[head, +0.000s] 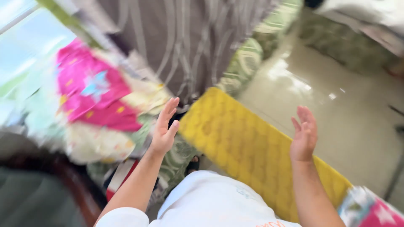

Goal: Folding various fabric items and clothes on a yellow surface.

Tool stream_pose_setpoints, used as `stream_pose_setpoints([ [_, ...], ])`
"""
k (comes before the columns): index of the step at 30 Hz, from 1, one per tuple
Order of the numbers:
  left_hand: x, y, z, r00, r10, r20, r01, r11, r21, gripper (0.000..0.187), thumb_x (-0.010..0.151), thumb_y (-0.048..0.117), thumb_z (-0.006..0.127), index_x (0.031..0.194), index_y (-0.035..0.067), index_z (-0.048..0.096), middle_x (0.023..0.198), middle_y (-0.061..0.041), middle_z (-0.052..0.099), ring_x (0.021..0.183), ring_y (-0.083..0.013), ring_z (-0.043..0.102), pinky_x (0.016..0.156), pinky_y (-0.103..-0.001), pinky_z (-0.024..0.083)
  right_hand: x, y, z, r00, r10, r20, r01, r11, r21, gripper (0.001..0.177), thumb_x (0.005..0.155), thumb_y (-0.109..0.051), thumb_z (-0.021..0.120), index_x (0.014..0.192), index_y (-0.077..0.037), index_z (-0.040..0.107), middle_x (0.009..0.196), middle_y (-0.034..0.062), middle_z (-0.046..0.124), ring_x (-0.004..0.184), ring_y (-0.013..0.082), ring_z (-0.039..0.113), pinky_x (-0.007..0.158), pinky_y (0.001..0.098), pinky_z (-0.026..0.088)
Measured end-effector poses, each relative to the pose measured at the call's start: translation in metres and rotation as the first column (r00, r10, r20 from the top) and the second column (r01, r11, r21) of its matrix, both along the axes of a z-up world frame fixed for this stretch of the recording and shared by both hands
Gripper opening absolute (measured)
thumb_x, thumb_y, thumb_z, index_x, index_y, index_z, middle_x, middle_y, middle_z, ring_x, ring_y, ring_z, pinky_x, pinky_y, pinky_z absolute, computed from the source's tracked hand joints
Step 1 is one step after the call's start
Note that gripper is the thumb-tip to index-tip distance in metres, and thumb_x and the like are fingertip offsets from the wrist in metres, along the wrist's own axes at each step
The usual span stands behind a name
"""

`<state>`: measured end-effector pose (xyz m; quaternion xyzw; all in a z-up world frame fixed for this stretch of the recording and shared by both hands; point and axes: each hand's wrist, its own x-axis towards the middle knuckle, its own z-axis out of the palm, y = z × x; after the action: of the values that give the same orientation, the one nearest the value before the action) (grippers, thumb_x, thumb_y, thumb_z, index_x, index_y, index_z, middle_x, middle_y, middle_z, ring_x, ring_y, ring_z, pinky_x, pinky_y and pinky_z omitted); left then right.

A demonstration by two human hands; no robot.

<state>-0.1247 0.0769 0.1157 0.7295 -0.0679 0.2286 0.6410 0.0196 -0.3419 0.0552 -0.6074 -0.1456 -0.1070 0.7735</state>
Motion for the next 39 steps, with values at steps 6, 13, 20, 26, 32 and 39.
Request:
stream_pose_setpoints([
  [6, -0.105, 0.061, -0.007, 0.952, 0.304, -0.033, -0.305, 0.952, -0.038, 0.065, 0.105, 0.018, 0.056, 0.163, 0.005, 0.029, 0.166, -0.014, 0.040, 0.157, -0.0262, 0.035, 0.127, -0.044, 0.027, 0.027, 0.128, 0.010, 0.948, 0.317, 0.007, -0.316, 0.948, -0.024, 0.051, 0.109, -0.024, 0.041, 0.155, -0.003, 0.041, 0.160, 0.0146, 0.045, 0.148, 0.0256, 0.043, 0.121, 0.0437, 0.038],
  [13, -0.205, 0.099, -0.019, 0.807, 0.586, -0.077, -0.590, 0.805, -0.057, 0.063, 0.105, 0.024, 0.058, 0.160, 0.006, 0.033, 0.163, -0.012, 0.044, 0.152, -0.0256, 0.041, 0.124, -0.044, 0.033, 0.019, 0.291, 0.027, 0.812, 0.584, -0.016, -0.582, 0.808, -0.094, 0.046, 0.108, -0.022, 0.040, 0.150, -0.003, 0.046, 0.155, 0.0126, 0.048, 0.143, 0.0245, 0.046, 0.119, 0.0437, 0.040],
  [20, -0.241, 0.133, -0.050, 0.713, 0.684, -0.153, -0.700, 0.684, -0.203, 0.060, 0.105, 0.025, 0.059, 0.158, 0.007, 0.038, 0.161, -0.009, 0.045, 0.150, -0.0243, 0.043, 0.122, -0.041, 0.035, 0.003, 0.426, 0.025, 0.635, 0.770, -0.068, -0.771, 0.625, -0.121, 0.044, 0.108, -0.019, 0.042, 0.149, -0.003, 0.046, 0.154, 0.0098, 0.048, 0.142, 0.0236, 0.046, 0.118, 0.0423, 0.042],
  [26, -0.235, 0.157, -0.048, 0.667, 0.719, -0.198, -0.745, 0.649, -0.154, 0.051, 0.104, 0.020, 0.062, 0.151, 0.007, 0.046, 0.152, -0.008, 0.052, 0.140, -0.0221, 0.052, 0.116, -0.038, 0.043, -0.015, 0.478, 0.022, 0.590, 0.800, -0.111, -0.807, 0.577, -0.129, 0.041, 0.111, -0.019, 0.043, 0.149, -0.003, 0.046, 0.154, 0.0104, 0.049, 0.142, 0.0229, 0.048, 0.119, 0.0415, 0.045],
  [32, -0.188, 0.204, -0.032, 0.595, 0.763, -0.254, -0.762, 0.635, 0.122, 0.044, 0.099, 0.019, 0.070, 0.140, 0.009, 0.057, 0.137, -0.006, 0.063, 0.115, -0.0179, 0.068, 0.096, -0.033, 0.056, -0.022, 0.477, 0.013, 0.591, 0.799, -0.109, -0.806, 0.582, -0.107, 0.039, 0.111, -0.018, 0.045, 0.147, -0.001, 0.048, 0.151, 0.0104, 0.052, 0.139, 0.0213, 0.051, 0.118, 0.0399, 0.046],
  [39, -0.112, 0.282, -0.034, 0.529, 0.836, -0.148, -0.576, 0.482, 0.661, 0.066, 0.084, 0.026, 0.078, 0.143, 0.008, 0.053, 0.136, -0.012, 0.057, 0.109, -0.0329, 0.063, 0.084, -0.046, 0.053, -0.056, 0.452, -0.009, 0.557, 0.785, -0.271, -0.830, 0.539, -0.144, 0.029, 0.109, -0.010, 0.049, 0.134, 0.000, 0.059, 0.130, 0.0079, 0.063, 0.121, 0.0158, 0.062, 0.106, 0.0352, 0.054],
])
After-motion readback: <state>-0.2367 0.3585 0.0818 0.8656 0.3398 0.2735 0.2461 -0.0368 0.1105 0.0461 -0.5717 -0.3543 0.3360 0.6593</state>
